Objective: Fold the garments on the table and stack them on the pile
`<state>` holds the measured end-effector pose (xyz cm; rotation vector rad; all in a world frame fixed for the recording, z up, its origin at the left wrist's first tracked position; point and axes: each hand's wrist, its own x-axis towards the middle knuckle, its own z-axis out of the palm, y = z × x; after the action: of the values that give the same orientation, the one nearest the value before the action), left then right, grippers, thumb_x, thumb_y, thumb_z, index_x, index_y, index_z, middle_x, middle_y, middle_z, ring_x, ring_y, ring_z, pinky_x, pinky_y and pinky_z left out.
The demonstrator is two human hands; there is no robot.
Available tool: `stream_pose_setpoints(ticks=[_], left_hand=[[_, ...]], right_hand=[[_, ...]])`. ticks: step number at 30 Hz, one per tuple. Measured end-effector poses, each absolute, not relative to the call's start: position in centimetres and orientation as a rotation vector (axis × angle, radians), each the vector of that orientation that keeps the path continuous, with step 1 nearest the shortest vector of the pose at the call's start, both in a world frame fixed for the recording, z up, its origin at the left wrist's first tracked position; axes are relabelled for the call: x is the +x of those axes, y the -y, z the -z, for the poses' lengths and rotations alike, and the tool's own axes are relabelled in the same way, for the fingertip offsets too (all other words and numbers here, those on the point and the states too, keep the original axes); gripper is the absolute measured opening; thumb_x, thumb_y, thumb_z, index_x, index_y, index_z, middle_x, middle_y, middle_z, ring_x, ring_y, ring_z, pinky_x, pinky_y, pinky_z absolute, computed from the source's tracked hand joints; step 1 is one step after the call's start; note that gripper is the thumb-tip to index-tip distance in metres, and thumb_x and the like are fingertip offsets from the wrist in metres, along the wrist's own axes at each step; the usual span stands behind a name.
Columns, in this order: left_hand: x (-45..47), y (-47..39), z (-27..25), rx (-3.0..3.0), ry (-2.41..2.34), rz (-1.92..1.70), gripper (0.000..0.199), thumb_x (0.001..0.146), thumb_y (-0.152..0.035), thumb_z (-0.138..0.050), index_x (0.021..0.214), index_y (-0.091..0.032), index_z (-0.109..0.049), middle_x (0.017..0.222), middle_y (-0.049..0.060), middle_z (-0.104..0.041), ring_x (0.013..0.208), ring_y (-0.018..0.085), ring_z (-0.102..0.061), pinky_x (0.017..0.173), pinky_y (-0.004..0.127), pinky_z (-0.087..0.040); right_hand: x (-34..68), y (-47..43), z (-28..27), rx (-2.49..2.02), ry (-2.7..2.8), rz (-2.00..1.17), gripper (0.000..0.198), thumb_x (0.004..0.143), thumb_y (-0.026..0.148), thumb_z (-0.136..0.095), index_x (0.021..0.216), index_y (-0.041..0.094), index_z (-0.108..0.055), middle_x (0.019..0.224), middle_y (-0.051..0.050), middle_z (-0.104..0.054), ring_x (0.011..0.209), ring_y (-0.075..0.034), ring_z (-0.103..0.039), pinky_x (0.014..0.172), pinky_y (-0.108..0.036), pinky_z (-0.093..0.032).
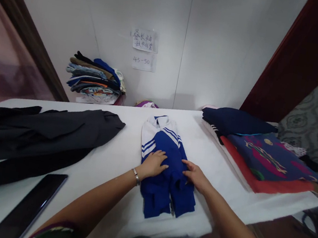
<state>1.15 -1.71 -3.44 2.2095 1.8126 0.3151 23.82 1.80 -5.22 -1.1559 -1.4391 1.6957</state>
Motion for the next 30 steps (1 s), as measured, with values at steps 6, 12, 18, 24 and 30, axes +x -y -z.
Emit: stream_pose_setpoints(ticks=[6, 12, 18, 24, 30], left_hand=[[1.6, 2.0, 3.2, 2.246, -1.879, -0.477, 0.048, 0.09, -0.042, -0.051, 0.131, -0.017, -0.055, 0.147, 0.013, -0.044, 0.14, 0.03, -0.032, 0.114, 0.049, -0.026], [2.6, 2.8, 5.2, 2.236, -1.769, -0.342, 0.049, 0.092, -0.036, -0.048, 0.136, -0.017, -0.049, 0.151, 0.013, -0.037, 0.143, 0.03, -0.025, 0.114, 0.053, -0.023], [-0.8, 3.6, 4.2, 2.045, -1.952, -0.769, 0.034, 0.086, -0.03, -0.055, 0.116, -0.018, -0.065, 0.14, 0.012, -0.052, 0.134, 0.025, -0.042, 0.113, 0.043, -0.03], [-5.8, 1.8, 3.8, 1.491, -2.207, -0.932, 0.037, 0.085, -0.031, -0.055, 0.119, -0.018, -0.062, 0.127, 0.012, -0.062, 0.119, 0.024, -0.056, 0.102, 0.036, -0.04], [-9.3, -4.1, 3.7, 1.169, -2.271, -0.918, 0.038, 0.087, -0.035, -0.059, 0.119, -0.014, -0.059, 0.123, 0.014, -0.062, 0.115, 0.026, -0.057, 0.098, 0.039, -0.043]], right_hand=[[24.4, -1.0, 4.0, -1.08, 1.954, -0.821, 0.045, 0.078, 0.026, -0.059, 0.122, 0.026, -0.063, 0.144, -0.007, -0.046, 0.129, -0.027, -0.048, 0.101, -0.046, -0.046], [21.1, -0.9, 3.7, -0.961, 2.376, -0.777, 0.057, 0.089, 0.048, -0.052, 0.139, 0.022, -0.049, 0.154, -0.009, -0.031, 0.144, -0.027, -0.024, 0.116, -0.049, -0.022], [20.7, -1.3, 7.1, -1.131, 2.505, -0.886, 0.058, 0.09, 0.056, -0.045, 0.139, 0.024, -0.049, 0.155, -0.008, -0.029, 0.146, -0.025, -0.018, 0.117, -0.05, -0.008], [21.1, -1.2, 6.4, -1.048, 2.225, -0.923, 0.05, 0.087, 0.056, -0.051, 0.126, 0.026, -0.062, 0.146, -0.007, -0.045, 0.142, -0.025, -0.029, 0.117, -0.053, -0.011], [21.1, -1.5, 6.9, -1.015, 2.294, -0.95, 0.05, 0.088, 0.052, -0.053, 0.129, 0.025, -0.06, 0.146, -0.008, -0.044, 0.141, -0.027, -0.031, 0.117, -0.053, -0.014]])
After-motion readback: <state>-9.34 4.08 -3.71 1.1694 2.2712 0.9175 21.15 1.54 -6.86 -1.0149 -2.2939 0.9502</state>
